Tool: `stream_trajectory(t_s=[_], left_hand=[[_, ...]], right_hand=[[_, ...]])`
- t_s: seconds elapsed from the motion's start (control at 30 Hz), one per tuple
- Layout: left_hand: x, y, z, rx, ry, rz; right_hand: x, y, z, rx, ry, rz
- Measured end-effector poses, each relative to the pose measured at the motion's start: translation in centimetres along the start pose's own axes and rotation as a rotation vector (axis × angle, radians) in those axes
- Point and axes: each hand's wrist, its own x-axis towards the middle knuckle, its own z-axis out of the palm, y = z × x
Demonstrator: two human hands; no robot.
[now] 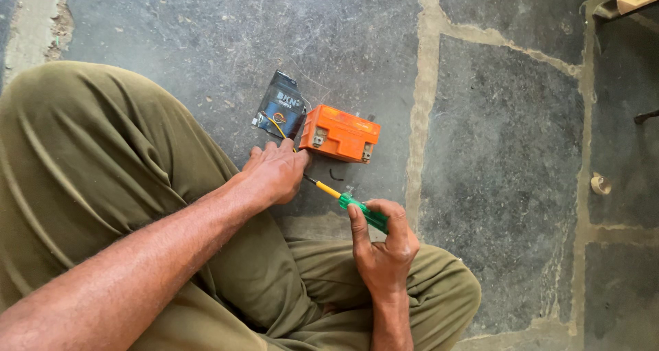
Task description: The person sits on the floor and uses a screwdriver to tighten screws on a small electrical component, likely a light fixture, while an orange junction box and a blue battery pack are nearby.
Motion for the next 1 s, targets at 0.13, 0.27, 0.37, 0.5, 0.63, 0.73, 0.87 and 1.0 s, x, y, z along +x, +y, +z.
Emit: stream_trajectory(t_s=[0.13, 0.27, 0.37, 0.5, 0.63, 0.73, 0.87, 1.0], left_hand=[[0.0, 0.0, 0.1, -0.005, 0.000, -0.009], [0.1, 0.1, 0.1, 0.013, -0.013, -0.020], [0.2, 0.2, 0.0, 0.006, -0.020, -0.026], [0.1, 0.3, -0.2, 0.003, -0.025, -0.034], [0.1, 0.3, -0.5, 0.000, -0.045, -0.043], [0.1, 0.2, -0.3, 0.005, -0.041, -0.046], [0.2, 0.1, 0.2, 0.008, 0.005, -0.040], [0.4, -0.1, 0.8, 0.019, 0.021, -0.043]], right_hand=[[0.0, -0.1, 0.1, 0.000, -0.013, 0.012], [0.0, -0.2, 0.1, -0.004, -0.026, -0.028], [0.0, -0.3, 0.0, 0.013, -0.036, -0.039], [0.2, -0.5, -0.1, 0.014, -0.037, -0.026], [0.3, -0.6, 0.0, 0.012, -0.039, -0.046], [0.3, -0.6, 0.0, 0.018, -0.043, -0.026], [0.4, -0.7, -0.1, 0.006, -0.047, -0.043], [0.6, -0.8, -0.1, -0.002, -0.046, -0.027]])
